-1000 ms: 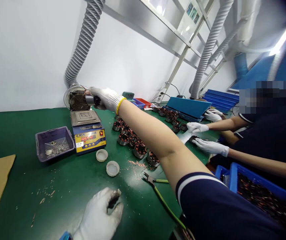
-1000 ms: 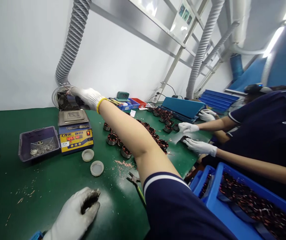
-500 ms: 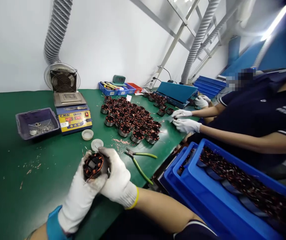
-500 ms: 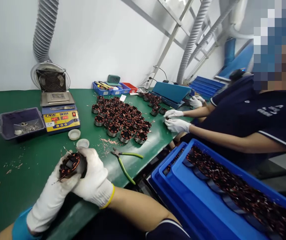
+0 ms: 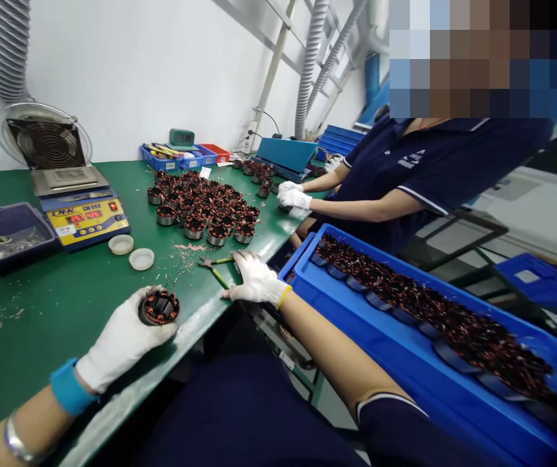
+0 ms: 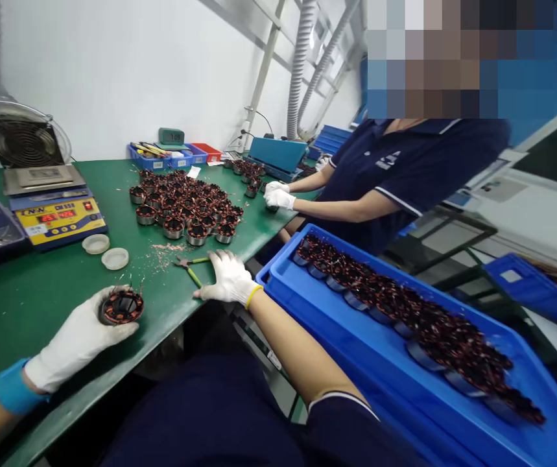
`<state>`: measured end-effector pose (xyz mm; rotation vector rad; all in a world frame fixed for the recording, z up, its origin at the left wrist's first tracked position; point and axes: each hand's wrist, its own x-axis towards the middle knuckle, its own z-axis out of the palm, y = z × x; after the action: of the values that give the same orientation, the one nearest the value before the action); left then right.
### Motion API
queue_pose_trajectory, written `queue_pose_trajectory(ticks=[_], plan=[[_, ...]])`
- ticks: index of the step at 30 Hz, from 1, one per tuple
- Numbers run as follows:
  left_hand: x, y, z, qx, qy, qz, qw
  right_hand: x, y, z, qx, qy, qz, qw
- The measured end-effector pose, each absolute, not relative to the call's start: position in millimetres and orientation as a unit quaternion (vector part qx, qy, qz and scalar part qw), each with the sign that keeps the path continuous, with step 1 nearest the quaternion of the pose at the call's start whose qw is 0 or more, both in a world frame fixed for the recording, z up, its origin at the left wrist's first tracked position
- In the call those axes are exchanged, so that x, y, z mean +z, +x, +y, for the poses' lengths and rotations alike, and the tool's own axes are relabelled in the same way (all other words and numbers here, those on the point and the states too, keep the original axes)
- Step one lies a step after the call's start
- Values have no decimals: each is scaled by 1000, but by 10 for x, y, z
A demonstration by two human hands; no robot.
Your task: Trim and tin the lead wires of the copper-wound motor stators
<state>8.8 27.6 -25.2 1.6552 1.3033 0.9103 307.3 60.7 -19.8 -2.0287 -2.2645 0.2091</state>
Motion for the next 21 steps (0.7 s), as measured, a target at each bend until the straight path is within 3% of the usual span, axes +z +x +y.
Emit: queue_pose_trajectory(ticks=[11,16,21], plan=[[-245,15,325,322,678,479,454,159,2935,638,31,-620,-779,-90],[-332,-30,341,320,666,477,476,-60,2879,742,5,-631,-775,-41],[-359,-36,297,324,656,472,492,-130,2945,768,52,-575,-816,17]])
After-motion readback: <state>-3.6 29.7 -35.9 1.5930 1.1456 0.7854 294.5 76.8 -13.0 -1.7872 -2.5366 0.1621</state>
